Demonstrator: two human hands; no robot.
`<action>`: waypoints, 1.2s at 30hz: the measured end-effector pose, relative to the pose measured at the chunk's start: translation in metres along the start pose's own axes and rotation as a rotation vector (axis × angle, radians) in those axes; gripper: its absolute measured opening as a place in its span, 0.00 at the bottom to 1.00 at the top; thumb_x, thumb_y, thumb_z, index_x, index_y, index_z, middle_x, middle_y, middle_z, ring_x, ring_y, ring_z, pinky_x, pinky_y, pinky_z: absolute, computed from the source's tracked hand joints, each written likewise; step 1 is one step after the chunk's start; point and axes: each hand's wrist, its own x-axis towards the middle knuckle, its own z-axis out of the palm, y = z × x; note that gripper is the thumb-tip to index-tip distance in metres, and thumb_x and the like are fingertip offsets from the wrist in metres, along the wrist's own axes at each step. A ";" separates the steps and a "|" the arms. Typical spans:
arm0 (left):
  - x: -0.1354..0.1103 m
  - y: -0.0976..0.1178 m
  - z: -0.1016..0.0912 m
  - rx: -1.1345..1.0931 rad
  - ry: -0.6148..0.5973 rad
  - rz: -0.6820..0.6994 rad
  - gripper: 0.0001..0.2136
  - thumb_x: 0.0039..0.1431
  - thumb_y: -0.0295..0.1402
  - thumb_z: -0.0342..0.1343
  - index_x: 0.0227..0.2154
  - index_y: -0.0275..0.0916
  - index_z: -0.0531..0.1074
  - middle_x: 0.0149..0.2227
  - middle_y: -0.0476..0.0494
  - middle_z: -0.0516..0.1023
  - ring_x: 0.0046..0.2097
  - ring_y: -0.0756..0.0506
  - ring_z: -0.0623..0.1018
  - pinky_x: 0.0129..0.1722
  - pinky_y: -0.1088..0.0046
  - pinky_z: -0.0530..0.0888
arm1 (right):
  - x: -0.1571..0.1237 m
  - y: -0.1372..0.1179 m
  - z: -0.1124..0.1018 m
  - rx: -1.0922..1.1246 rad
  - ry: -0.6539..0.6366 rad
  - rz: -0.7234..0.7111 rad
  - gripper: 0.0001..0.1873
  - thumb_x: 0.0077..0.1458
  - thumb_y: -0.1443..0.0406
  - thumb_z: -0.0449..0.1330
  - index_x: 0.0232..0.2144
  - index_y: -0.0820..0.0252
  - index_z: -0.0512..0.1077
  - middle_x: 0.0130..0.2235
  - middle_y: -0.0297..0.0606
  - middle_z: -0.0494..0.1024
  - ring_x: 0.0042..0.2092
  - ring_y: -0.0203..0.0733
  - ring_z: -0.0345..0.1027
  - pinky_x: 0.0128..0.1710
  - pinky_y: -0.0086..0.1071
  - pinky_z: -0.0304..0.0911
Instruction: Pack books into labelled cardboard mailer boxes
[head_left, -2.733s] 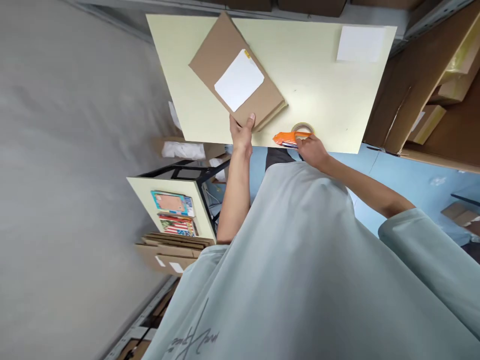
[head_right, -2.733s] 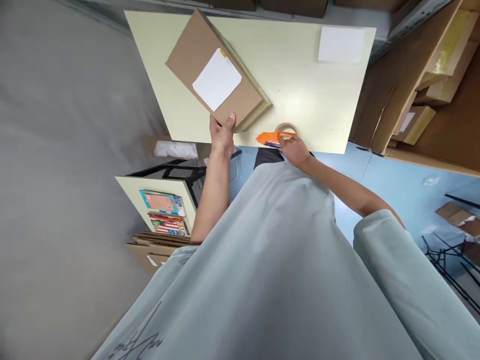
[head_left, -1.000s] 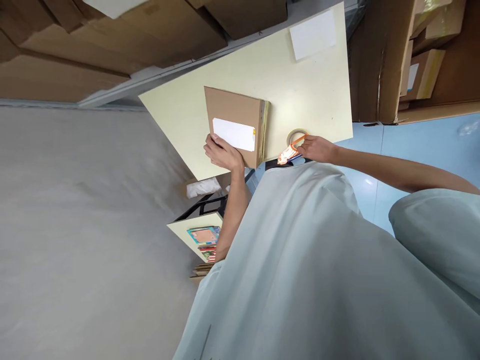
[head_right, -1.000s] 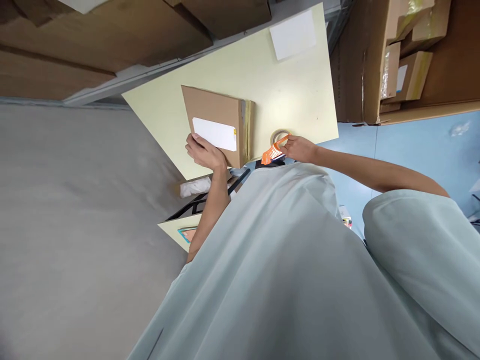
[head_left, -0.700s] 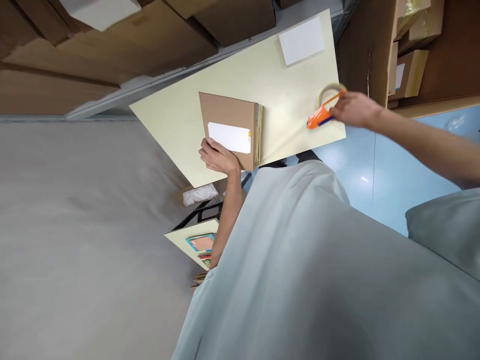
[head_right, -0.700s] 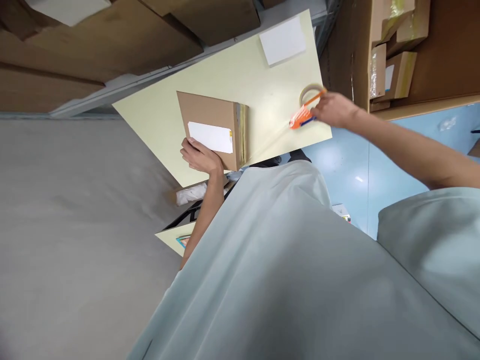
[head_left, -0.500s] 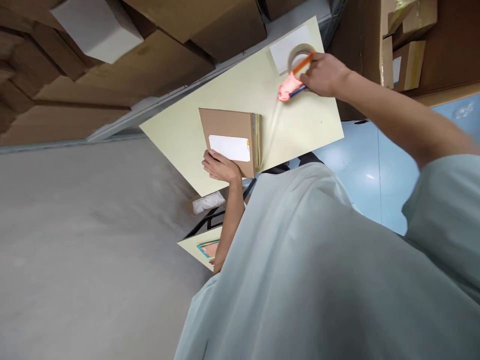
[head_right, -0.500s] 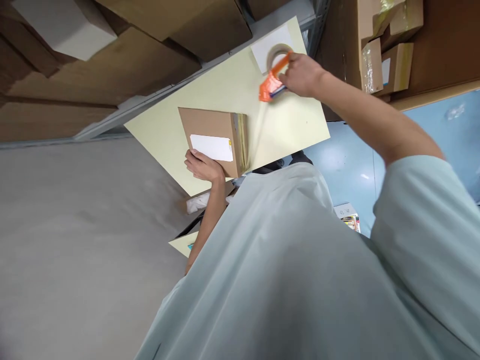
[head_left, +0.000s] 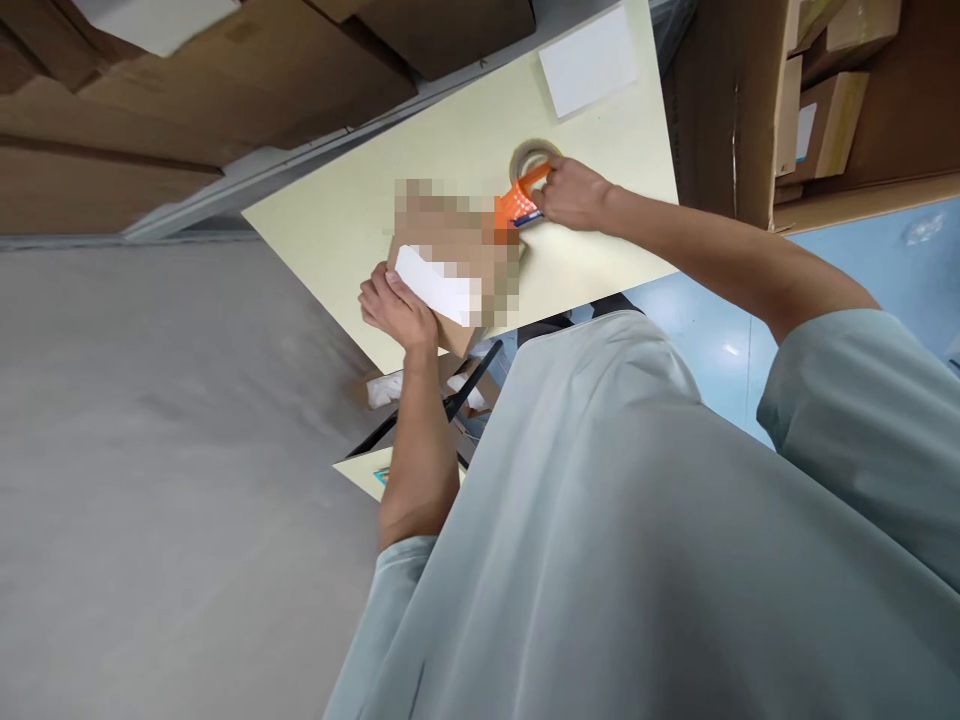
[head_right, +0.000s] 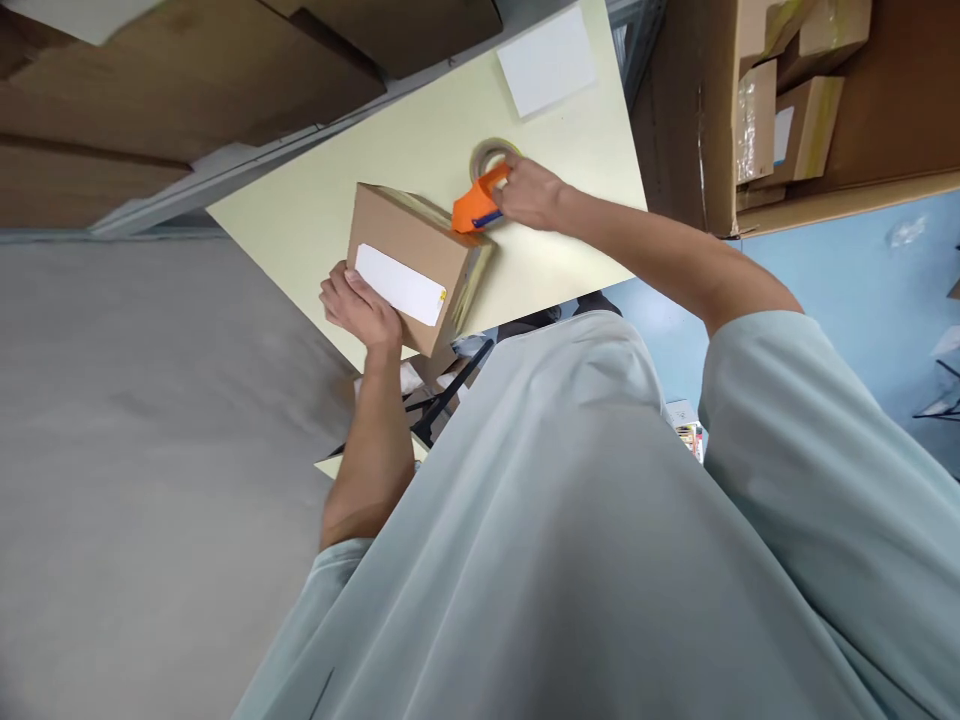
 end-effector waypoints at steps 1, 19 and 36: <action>0.008 -0.004 -0.005 -0.008 -0.029 0.026 0.24 0.88 0.36 0.36 0.72 0.39 0.70 0.73 0.30 0.73 0.79 0.36 0.67 0.81 0.40 0.55 | -0.006 -0.013 0.001 0.016 -0.008 0.004 0.26 0.71 0.75 0.47 0.65 0.75 0.73 0.46 0.52 0.89 0.51 0.52 0.86 0.64 0.50 0.69; -0.045 -0.002 0.065 -0.213 -0.134 0.472 0.16 0.79 0.42 0.50 0.54 0.38 0.77 0.67 0.31 0.77 0.88 0.36 0.48 0.85 0.35 0.51 | -0.013 -0.177 -0.007 0.354 0.004 -0.170 0.32 0.69 0.78 0.41 0.63 0.79 0.77 0.51 0.61 0.88 0.50 0.58 0.83 0.60 0.54 0.68; -0.036 0.000 0.074 -0.225 -0.177 0.493 0.19 0.78 0.52 0.62 0.51 0.39 0.73 0.66 0.28 0.76 0.87 0.37 0.49 0.86 0.36 0.43 | -0.004 -0.028 0.034 0.518 0.121 0.136 0.22 0.72 0.68 0.50 0.59 0.64 0.78 0.40 0.47 0.88 0.52 0.56 0.83 0.71 0.61 0.65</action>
